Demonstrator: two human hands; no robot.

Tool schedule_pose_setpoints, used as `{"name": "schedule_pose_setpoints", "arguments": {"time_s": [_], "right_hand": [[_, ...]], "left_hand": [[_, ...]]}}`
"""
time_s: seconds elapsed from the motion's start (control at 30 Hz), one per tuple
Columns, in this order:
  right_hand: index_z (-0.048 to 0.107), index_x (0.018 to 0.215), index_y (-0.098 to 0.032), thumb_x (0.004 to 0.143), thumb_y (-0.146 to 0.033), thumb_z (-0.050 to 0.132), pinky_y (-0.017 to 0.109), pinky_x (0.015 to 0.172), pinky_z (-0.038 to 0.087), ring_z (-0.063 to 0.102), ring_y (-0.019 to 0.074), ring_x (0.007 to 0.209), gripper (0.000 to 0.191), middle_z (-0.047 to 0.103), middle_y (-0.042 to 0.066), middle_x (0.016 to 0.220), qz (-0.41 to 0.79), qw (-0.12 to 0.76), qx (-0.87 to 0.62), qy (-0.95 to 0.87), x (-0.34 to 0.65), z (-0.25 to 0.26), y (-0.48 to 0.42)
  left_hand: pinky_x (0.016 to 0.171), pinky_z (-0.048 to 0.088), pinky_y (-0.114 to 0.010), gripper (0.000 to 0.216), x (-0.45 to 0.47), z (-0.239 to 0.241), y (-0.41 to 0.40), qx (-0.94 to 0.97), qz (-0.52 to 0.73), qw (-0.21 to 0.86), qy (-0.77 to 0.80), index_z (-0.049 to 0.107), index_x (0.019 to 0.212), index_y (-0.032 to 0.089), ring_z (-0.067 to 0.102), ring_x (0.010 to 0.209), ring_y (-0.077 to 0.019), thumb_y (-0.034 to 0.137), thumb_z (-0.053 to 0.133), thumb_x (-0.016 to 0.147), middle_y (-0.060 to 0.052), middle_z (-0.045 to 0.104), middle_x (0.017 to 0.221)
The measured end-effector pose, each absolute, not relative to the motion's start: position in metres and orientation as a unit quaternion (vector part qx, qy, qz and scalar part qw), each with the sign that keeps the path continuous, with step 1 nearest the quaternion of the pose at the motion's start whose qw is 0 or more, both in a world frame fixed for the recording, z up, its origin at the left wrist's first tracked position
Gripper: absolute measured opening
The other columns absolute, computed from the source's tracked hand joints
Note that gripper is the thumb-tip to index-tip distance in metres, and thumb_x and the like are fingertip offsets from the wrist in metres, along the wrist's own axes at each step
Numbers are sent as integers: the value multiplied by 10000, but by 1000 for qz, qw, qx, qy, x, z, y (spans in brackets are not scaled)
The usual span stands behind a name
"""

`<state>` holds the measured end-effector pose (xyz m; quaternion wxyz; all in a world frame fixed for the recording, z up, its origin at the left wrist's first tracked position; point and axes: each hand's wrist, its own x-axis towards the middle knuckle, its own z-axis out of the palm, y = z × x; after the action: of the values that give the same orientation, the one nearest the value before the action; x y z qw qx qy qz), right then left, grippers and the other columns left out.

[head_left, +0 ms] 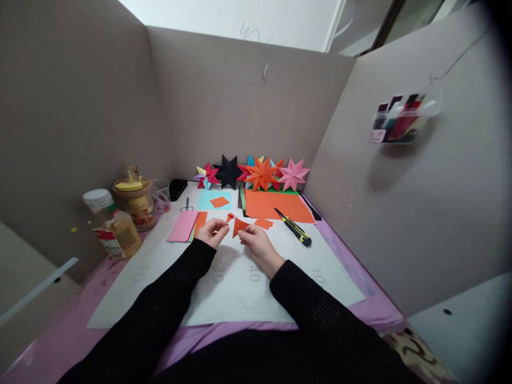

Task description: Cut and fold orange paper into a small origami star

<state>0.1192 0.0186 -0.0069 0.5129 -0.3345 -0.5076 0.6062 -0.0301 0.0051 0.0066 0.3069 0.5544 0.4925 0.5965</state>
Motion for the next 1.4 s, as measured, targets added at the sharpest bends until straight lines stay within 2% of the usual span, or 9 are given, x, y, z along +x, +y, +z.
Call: {"name": "schedule_pose_setpoints", "arguments": {"time_s": [0.1, 0.27, 0.47, 0.67, 0.83, 1.03, 1.2, 1.4], "right_hand": [[570, 692, -162, 669, -278, 665, 228, 547, 383, 495, 85, 532, 153, 569, -28, 603, 615, 539, -311, -484, 121, -7, 21], [584, 828, -182, 702, -250, 641, 267, 621, 444, 573, 126, 640, 154, 639, 9, 716, 575, 549, -274, -541, 122, -3, 17], [644, 746, -199, 705, -218, 632, 294, 715, 459, 585, 154, 745, 47, 641, 13, 768, 462, 566, -299, -614, 125, -1, 15], [667, 761, -223, 726, -181, 598, 302, 719, 461, 592, 161, 758, 87, 641, 18, 780, 365, 586, -305, -656, 130, 0, 12], [666, 774, -226, 715, -115, 552, 290, 716, 462, 597, 157, 774, 169, 646, 12, 793, 367, 584, -292, -663, 130, 0, 10], [667, 762, -217, 691, -94, 529, 289, 725, 464, 598, 157, 778, 197, 652, 12, 795, 384, 583, -300, -650, 128, 0, 9], [667, 750, -223, 695, -123, 533, 303, 727, 461, 595, 165, 779, 176, 654, 12, 791, 396, 579, -310, -642, 127, 1, 8], [642, 752, -215, 712, -222, 596, 317, 705, 466, 587, 174, 740, 62, 641, 16, 765, 425, 575, -324, -619, 126, 3, 8]], "left_hand": [[533, 447, -215, 195, -28, 6, 3, 600, 565, 272, 497, 616, 735, 153, 576, 683, -139, 324, 643, 644, -37, 628, 733], [547, 455, -216, 167, -25, 5, 0, 626, 560, 271, 470, 617, 774, 157, 580, 696, -137, 302, 595, 694, -38, 634, 752], [545, 455, -219, 108, -29, 9, -3, 679, 536, 215, 454, 627, 755, 163, 579, 690, -135, 256, 584, 722, -38, 622, 752], [519, 453, -220, 60, -32, 7, 1, 745, 538, 151, 365, 652, 723, 179, 562, 637, -118, 232, 626, 719, -33, 604, 700], [498, 442, -216, 75, -33, 6, 1, 739, 561, 100, 359, 654, 690, 188, 536, 601, -101, 244, 695, 661, -16, 558, 683], [505, 443, -207, 136, -32, 8, -2, 748, 552, 72, 362, 639, 772, 193, 540, 655, -108, 258, 690, 664, -22, 557, 756], [528, 440, -215, 101, -32, 6, -2, 765, 524, 88, 364, 618, 711, 190, 536, 673, -110, 267, 674, 678, -24, 546, 770], [516, 435, -216, 80, -30, 7, -2, 763, 519, 118, 367, 602, 696, 189, 531, 668, -114, 249, 654, 687, -25, 553, 753]]}}
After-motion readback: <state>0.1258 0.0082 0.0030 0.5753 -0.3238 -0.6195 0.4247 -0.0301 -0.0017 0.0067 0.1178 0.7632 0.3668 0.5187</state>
